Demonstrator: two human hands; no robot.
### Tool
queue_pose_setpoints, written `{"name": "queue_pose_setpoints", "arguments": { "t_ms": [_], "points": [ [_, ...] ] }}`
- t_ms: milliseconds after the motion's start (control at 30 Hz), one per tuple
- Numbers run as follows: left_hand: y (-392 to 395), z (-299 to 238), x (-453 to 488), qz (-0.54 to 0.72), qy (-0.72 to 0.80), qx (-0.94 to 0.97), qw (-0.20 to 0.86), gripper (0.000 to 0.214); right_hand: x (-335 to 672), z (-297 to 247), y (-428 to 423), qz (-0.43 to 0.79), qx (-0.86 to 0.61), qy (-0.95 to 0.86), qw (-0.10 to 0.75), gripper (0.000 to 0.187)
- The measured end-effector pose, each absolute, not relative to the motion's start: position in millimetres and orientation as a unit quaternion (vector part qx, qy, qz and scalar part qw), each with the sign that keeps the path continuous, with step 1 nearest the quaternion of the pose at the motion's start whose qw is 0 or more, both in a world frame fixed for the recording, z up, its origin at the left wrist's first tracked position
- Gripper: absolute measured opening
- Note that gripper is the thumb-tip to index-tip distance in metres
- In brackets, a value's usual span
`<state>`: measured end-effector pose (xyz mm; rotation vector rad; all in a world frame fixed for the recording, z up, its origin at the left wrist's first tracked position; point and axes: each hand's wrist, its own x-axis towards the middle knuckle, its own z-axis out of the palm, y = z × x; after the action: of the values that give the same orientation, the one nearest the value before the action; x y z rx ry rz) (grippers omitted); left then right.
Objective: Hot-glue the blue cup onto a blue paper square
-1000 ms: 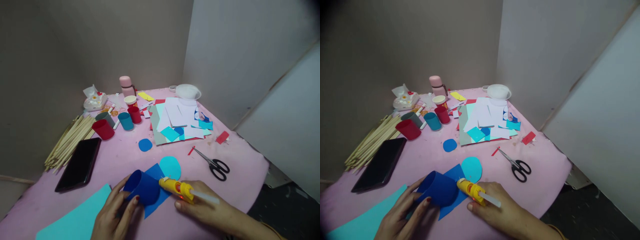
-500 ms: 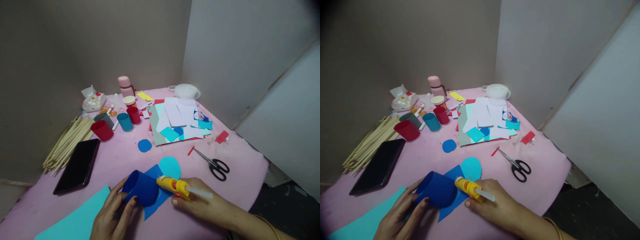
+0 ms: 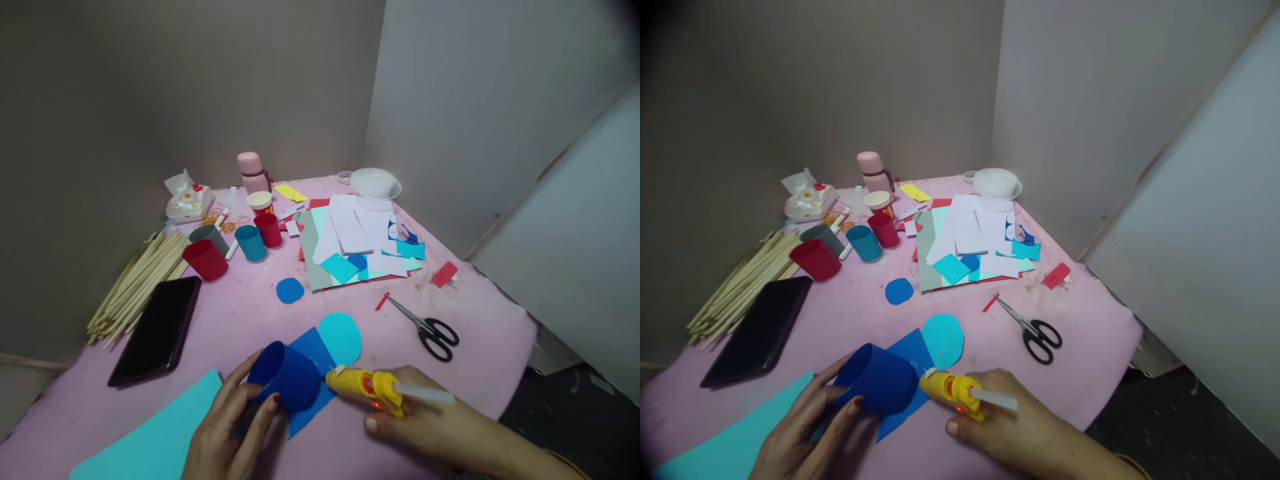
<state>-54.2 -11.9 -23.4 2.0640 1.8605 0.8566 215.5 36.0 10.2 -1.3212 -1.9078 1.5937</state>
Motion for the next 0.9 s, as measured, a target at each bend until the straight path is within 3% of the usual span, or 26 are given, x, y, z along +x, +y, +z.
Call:
{"name": "queue_pose_setpoints", "arguments": {
  "t_ms": [100,200,700,900],
  "points": [
    [-12,-24,-54,0.287,0.63,0.714,0.102,0.012,224,4,36,0.563,-0.519,-0.632,0.123,0.035],
    [-12,-22,-52,0.278,0.621,0.729,0.081,0.011,231,-5,34,0.61,-0.538,-0.566,0.136,0.041],
    [-14,-10,-37,0.227,0.56,0.797,-0.021,0.02,238,-25,29,0.677,-0.501,-0.499,0.206,0.042],
    [-15,-12,-28,0.251,0.574,0.779,-0.009,0.045,240,-26,27,0.682,-0.506,-0.483,0.212,0.043]
  ]
}}
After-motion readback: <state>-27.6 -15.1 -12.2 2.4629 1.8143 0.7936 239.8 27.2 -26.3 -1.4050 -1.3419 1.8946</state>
